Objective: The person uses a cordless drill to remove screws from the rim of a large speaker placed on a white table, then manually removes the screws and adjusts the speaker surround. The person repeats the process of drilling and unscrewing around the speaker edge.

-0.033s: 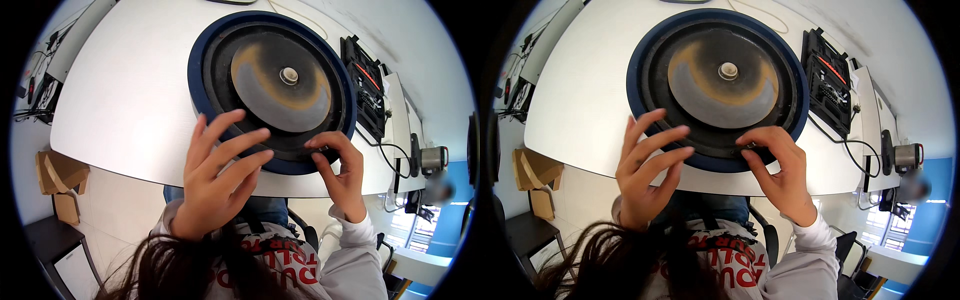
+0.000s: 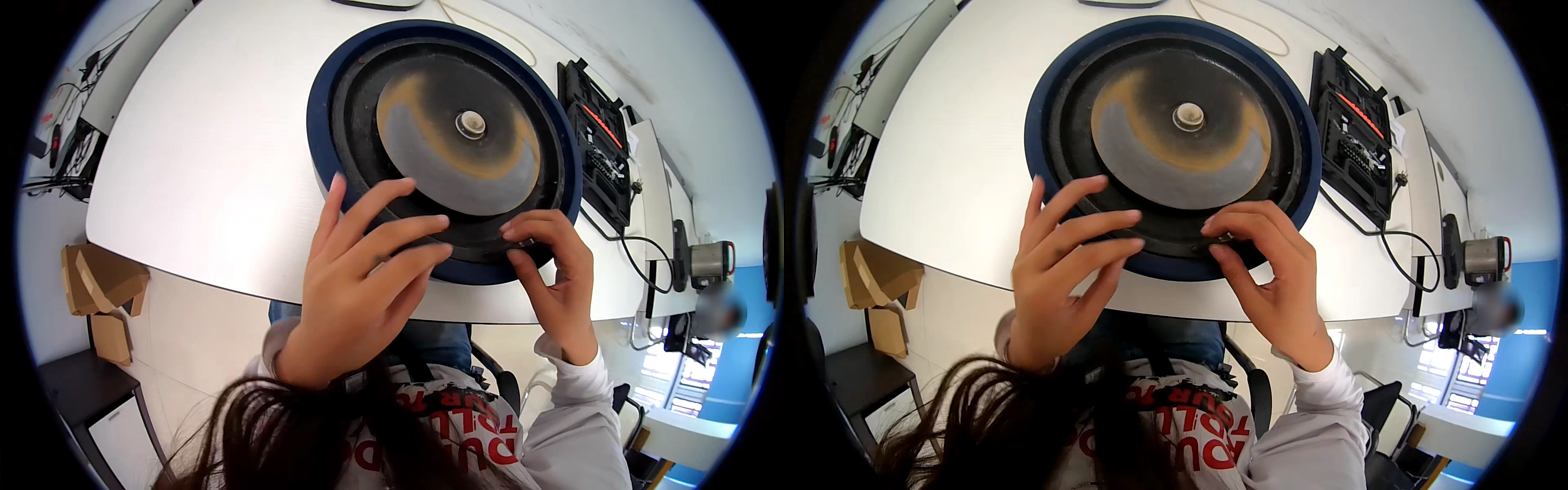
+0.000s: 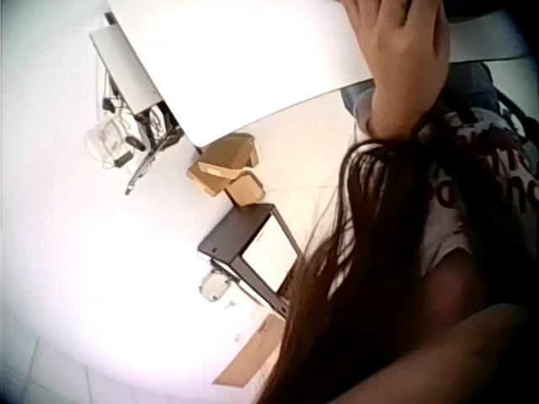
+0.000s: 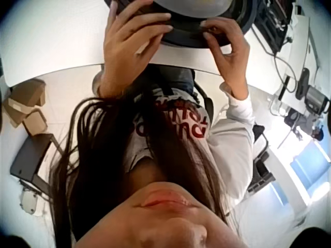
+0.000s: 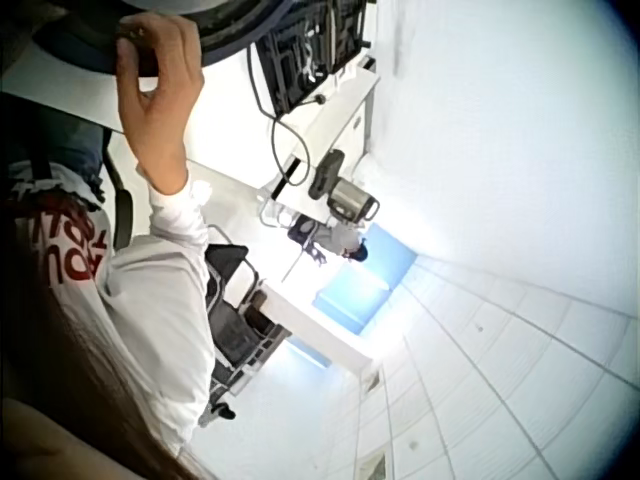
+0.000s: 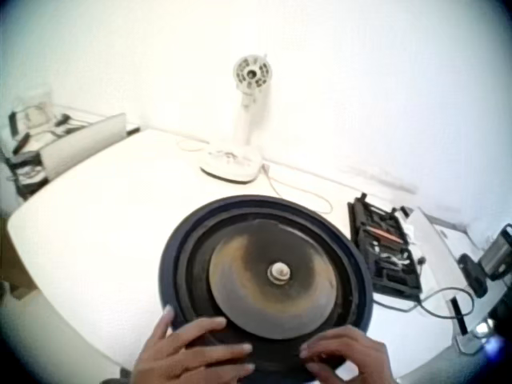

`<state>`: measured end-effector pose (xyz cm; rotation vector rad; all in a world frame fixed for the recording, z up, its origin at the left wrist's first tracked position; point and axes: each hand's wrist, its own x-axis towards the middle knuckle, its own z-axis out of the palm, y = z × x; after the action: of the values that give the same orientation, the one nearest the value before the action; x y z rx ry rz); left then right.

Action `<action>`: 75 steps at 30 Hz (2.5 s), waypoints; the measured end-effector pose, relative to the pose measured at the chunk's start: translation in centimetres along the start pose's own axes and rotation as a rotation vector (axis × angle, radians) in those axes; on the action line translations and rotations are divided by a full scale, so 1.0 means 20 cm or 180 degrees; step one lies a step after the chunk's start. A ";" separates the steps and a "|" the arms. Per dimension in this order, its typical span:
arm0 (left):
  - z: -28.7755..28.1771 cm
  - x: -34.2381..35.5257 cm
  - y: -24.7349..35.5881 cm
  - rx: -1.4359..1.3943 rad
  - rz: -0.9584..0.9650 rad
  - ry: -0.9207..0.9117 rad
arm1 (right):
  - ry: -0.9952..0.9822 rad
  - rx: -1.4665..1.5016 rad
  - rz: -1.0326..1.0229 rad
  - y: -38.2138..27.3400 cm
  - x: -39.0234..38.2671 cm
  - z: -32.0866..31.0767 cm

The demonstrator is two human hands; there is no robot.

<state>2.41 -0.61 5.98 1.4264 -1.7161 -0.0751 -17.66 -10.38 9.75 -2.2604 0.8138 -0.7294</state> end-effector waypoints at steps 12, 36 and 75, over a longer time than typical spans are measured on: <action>0.05 0.37 0.01 -0.0403 0.0213 -0.1909 | 0.0221 0.0418 -0.0065 0.06 -0.03 0.00; 0.09 0.38 0.02 -0.0746 -0.0180 -0.1821 | 0.0460 0.1441 0.0164 0.03 -0.03 0.01; 0.02 0.73 -1.31 -0.0035 -0.1948 0.1224 | 0.2343 0.3609 0.1192 0.84 0.17 -0.21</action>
<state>22.90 -21.78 -0.27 1.7799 -0.9327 -0.1318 -24.19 -24.66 1.75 -0.7921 0.7885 -1.3943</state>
